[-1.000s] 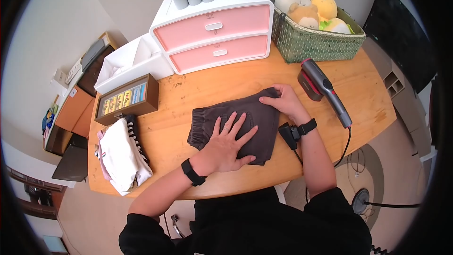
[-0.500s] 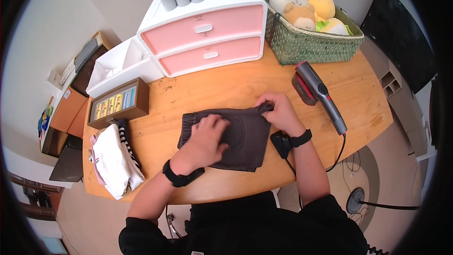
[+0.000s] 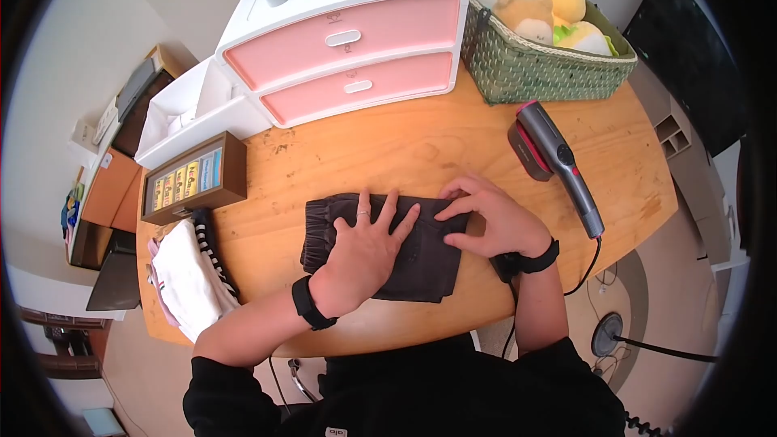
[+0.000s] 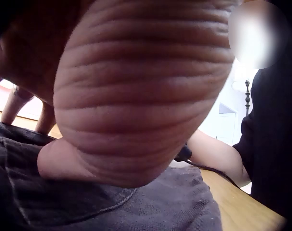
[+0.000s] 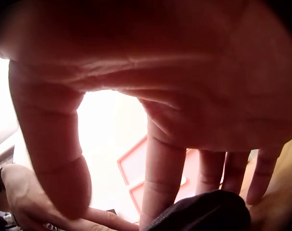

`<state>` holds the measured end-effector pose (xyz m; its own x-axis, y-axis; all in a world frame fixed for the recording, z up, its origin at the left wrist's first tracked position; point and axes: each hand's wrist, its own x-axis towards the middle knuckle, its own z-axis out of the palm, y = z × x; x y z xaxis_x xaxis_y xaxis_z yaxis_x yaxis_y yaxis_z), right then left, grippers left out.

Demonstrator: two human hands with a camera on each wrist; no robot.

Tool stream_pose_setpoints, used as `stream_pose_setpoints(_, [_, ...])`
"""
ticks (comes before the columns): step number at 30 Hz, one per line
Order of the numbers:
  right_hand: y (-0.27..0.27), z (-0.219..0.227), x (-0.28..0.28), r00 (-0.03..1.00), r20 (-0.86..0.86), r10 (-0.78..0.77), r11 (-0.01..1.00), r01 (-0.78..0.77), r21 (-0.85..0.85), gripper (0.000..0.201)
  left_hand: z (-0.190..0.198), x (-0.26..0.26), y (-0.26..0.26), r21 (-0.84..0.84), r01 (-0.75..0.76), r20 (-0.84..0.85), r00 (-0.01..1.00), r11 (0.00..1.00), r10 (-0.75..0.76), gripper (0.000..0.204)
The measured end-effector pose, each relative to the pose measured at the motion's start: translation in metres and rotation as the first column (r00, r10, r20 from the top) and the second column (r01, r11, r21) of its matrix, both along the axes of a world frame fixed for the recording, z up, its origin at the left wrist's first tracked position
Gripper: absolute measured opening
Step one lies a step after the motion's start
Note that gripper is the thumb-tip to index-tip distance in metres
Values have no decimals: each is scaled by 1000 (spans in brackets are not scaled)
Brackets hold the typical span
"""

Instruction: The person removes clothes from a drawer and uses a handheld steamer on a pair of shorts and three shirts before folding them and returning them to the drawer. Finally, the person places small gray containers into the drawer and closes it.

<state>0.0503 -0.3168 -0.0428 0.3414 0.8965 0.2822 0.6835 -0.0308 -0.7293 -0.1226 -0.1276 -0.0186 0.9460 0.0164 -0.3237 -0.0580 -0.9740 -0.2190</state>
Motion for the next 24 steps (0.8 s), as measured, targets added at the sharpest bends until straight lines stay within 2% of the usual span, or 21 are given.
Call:
stream_pose_setpoints(2, [2, -9, 2, 995, -91, -47, 999, 45, -24, 22, -2, 0, -2, 41, 18, 12, 1000, 999, -18, 83])
stream_pose_setpoints(5, [8, -4, 2, 976, -114, -186, 963, 158, -217, 28, -5, -1, -4, 98, 57, 31, 998, 993, -61, 81])
stream_pose_setpoints(8, [9, -7, 0, 930, -241, -276, 958, 244, -152, 27, -4, -2, -6, 109, 88, 37, 995, 990, -93, 81])
stream_pose_setpoints(13, [8, -13, 0, 948, -166, -273, 949, 237, -208, 27, 4, 2, 0, 41, 104, -28, 994, 994, -103, 81])
stream_pose_setpoints(17, [9, -13, 0, 951, -138, -278, 947, 247, -206, 26, 1, -2, 2, 17, 114, 40, 993, 993, -115, 79])
stream_pose_setpoints(20, [10, -14, -2, 932, -122, -340, 915, 298, -273, 23, -1, -3, 3, -32, 112, 107, 988, 993, -108, 76])
stream_pose_setpoints(23, [13, -3, -13, 888, 46, -458, 823, 444, -354, 21, -1, -6, -5, -32, 135, 175, 976, 990, -128, 72])
stream_pose_setpoints(24, [14, -3, -12, 891, 25, -452, 828, 431, -358, 21, -10, -6, -7, -26, 155, 207, 967, 988, -147, 72])
